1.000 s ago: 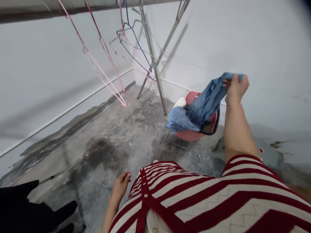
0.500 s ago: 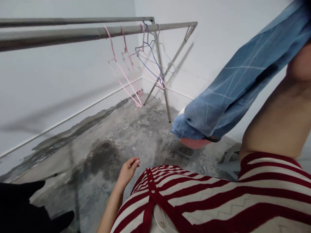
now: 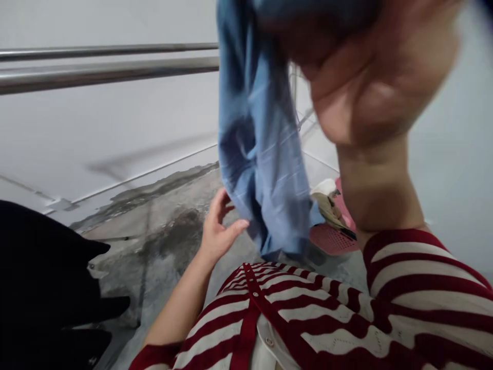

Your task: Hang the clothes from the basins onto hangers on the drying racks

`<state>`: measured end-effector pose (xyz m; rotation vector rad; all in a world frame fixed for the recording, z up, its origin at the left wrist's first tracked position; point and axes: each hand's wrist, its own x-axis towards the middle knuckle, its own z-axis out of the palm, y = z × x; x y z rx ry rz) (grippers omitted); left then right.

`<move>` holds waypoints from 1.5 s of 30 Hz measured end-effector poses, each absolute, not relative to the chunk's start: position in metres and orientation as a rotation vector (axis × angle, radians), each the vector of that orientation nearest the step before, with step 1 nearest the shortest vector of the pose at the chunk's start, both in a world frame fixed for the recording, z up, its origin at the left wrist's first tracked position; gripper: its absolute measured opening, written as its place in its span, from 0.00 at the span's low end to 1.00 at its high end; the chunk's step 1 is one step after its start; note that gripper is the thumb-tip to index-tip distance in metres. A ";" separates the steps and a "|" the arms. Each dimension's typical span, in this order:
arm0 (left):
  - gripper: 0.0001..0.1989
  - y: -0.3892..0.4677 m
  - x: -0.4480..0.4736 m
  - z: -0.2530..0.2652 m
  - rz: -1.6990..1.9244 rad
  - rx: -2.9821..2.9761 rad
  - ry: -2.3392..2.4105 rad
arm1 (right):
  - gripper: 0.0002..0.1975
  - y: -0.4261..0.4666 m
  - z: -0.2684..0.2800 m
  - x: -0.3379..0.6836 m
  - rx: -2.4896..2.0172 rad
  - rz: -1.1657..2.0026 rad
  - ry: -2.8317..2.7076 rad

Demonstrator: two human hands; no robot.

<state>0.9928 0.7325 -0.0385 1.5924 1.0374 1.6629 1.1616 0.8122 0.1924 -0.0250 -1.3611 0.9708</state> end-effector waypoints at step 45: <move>0.08 0.720 0.893 -0.053 0.631 1.921 2.170 | 0.07 0.839 0.058 1.146 -0.384 -0.327 -2.278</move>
